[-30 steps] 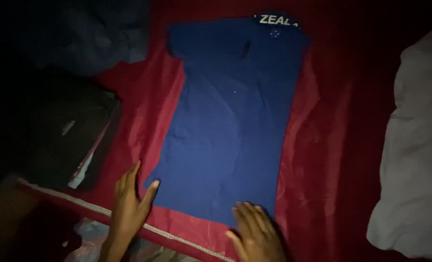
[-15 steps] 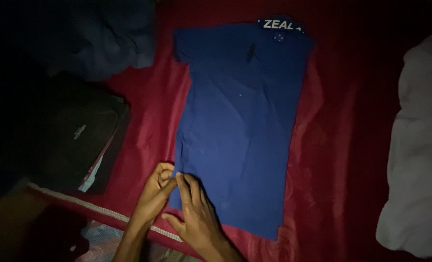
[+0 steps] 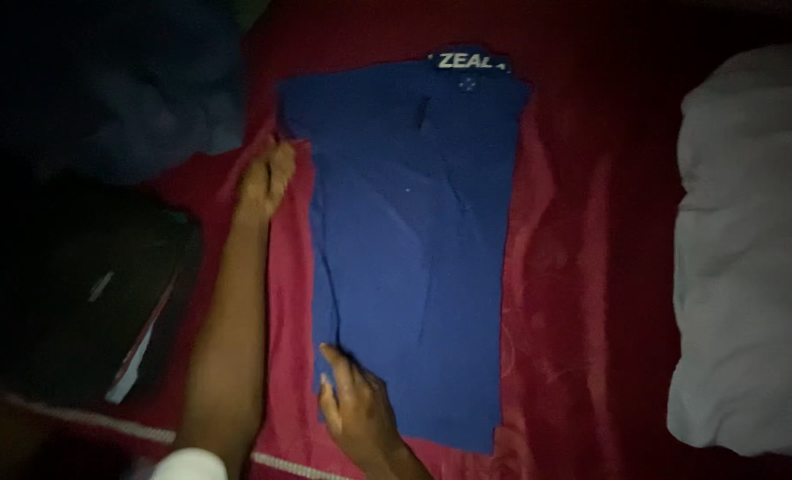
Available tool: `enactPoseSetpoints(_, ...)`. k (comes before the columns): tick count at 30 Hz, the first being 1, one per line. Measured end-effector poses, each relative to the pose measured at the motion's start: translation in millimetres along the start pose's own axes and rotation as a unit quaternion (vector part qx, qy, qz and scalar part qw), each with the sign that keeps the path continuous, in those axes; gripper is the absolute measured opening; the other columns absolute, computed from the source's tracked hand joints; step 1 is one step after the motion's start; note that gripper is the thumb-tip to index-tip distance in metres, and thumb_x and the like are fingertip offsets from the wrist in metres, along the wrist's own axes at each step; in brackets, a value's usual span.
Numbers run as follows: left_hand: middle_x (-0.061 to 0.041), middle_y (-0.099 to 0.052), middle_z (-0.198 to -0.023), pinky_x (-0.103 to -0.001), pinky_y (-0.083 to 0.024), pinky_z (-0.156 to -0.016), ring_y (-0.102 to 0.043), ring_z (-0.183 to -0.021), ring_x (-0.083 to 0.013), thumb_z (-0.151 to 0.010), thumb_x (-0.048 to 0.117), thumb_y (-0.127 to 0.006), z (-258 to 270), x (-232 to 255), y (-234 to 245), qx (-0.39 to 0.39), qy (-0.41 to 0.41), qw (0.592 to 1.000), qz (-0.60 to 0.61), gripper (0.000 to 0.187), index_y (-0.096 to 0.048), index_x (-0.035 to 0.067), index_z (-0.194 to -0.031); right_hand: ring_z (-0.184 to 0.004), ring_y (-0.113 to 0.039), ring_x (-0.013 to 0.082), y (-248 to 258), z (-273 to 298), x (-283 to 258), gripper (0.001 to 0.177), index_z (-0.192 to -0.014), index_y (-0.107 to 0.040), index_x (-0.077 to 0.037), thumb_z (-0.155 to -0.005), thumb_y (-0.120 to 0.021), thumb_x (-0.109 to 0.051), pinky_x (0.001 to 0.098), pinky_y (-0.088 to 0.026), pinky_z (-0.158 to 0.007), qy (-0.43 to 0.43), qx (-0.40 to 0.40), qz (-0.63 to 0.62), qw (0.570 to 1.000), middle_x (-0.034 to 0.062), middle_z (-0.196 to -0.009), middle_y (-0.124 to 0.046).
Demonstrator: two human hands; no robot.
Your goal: Folding a blue polo shirt on a bed.
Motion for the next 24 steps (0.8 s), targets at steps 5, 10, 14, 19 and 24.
enactPoseSetpoints(5, -0.001, -0.056, -0.092, -0.025, -0.044, -0.055, -0.052, -0.071, -0.0153, -0.103, 0.020, -0.066, -91, 0, -26, 0.152, -0.008, 0.982, -0.112, 0.018, -0.059, 0.014, -0.119, -0.085, -0.068, 0.0400, -4, 4, 7, 0.053, -0.144, -0.052, 0.006, -0.092, -0.059, 0.001, 0.0472, -0.055, -0.077, 0.089, -0.001, 0.078, 0.993, 0.0271, -0.103, -0.070)
enactPoseSetpoints(10, -0.003, -0.066, -0.118, -0.028, -0.051, -0.079, -0.061, -0.093, -0.0165, -0.103, 0.029, -0.057, -146, 12, -22, 0.231, 0.090, 0.927, -0.281, 0.031, -0.069, 0.017, -0.128, -0.066, -0.063, 0.0299, -18, 12, 24, 0.053, -0.148, -0.056, 0.003, -0.095, -0.059, 0.003, 0.0429, -0.057, -0.066, 0.047, -0.053, 0.069, 0.995, 0.0204, -0.079, -0.066)
enactPoseSetpoints(14, -0.010, -0.067, -0.133, -0.035, -0.051, -0.098, -0.063, -0.113, -0.0237, -0.110, 0.032, -0.054, -196, 32, -13, 0.042, -0.170, 0.799, -0.576, 0.037, -0.067, 0.011, -0.137, -0.067, -0.063, 0.0285, -14, 11, 25, 0.043, -0.140, -0.063, 0.003, -0.097, -0.060, 0.003, 0.0430, -0.056, -0.066, 0.087, -0.027, 0.053, 0.994, 0.0196, -0.082, -0.066)
enactPoseSetpoints(19, -0.008, -0.064, -0.109, -0.038, -0.054, -0.086, -0.061, -0.094, -0.0213, -0.108, 0.026, -0.055, -308, -97, -78, -0.205, -0.234, 0.906, -0.289, 0.035, -0.062, 0.015, -0.141, -0.097, -0.076, 0.0357, 18, 24, 21, 0.026, -0.125, -0.066, 0.000, -0.099, -0.062, 0.000, 0.0426, -0.061, -0.085, 0.124, 0.070, -0.025, 0.990, 0.0234, -0.109, -0.076)
enactPoseSetpoints(24, -0.024, -0.072, -0.099, -0.052, -0.055, -0.083, -0.069, -0.090, -0.0418, -0.107, 0.018, -0.054, -150, -192, -327, -0.037, -0.240, 0.736, -0.631, 0.022, -0.070, 0.002, -0.106, -0.094, -0.083, 0.0259, 42, 84, 75, 0.024, -0.111, -0.077, -0.011, -0.089, -0.069, -0.010, 0.0386, -0.065, -0.083, -0.042, 0.172, -0.003, 0.984, 0.0150, -0.098, -0.081)
Point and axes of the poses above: each hand's wrist, its own z-axis away from the middle knuckle, its own y-axis out of the back of the hand, x = y × z, the point moved 2 cm from there along -z, towards the middle knuckle
